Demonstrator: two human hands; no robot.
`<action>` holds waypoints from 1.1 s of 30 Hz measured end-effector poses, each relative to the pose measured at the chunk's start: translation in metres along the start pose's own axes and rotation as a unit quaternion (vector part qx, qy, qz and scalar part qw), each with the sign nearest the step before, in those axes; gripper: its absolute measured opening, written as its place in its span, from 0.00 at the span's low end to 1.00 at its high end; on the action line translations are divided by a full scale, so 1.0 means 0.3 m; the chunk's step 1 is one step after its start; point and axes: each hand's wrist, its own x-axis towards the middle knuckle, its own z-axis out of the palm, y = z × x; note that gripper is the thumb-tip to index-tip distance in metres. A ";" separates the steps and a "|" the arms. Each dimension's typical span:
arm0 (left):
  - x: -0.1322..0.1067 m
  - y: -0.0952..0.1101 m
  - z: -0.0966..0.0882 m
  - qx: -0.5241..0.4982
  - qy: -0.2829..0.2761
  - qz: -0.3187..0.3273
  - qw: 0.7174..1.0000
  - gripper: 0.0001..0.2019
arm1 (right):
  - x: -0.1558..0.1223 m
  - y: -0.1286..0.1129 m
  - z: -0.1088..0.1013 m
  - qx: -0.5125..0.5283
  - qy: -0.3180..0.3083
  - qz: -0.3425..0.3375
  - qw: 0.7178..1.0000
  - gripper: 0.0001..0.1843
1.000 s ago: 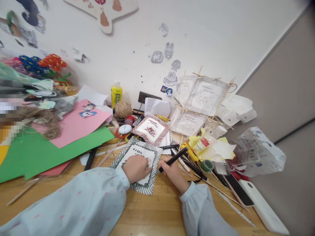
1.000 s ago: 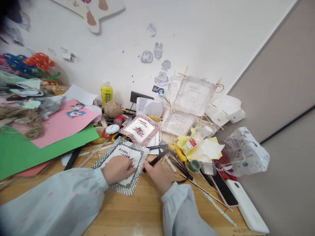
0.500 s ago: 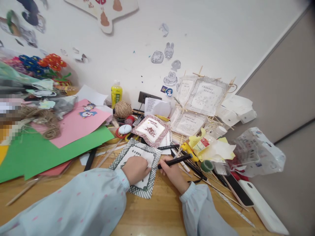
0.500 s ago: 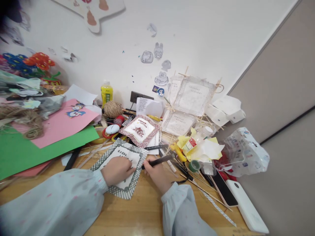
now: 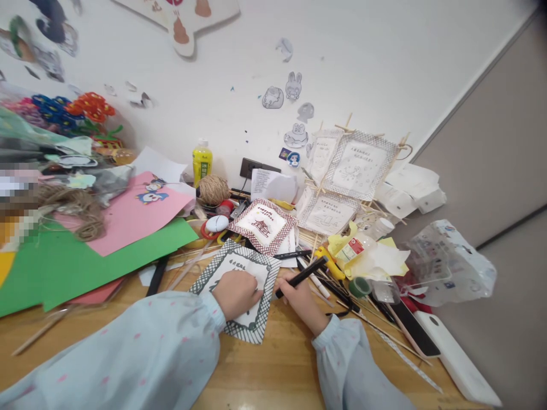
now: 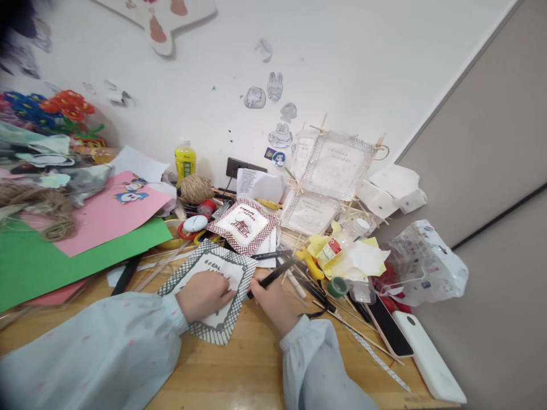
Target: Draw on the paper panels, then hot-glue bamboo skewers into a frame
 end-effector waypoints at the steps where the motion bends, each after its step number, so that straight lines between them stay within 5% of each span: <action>1: 0.000 -0.001 0.000 0.001 -0.001 0.001 1.000 0.22 | 0.001 -0.001 -0.001 0.002 -0.002 0.004 1.000 0.13; 22: -0.003 -0.001 -0.005 -0.003 -0.007 0.005 1.000 0.21 | 0.002 -0.005 -0.003 -0.019 0.006 -0.024 1.000 0.12; 33: -0.025 0.000 -0.030 0.015 -0.027 0.030 0.999 0.20 | -0.002 -0.024 -0.012 0.037 0.028 0.018 0.999 0.15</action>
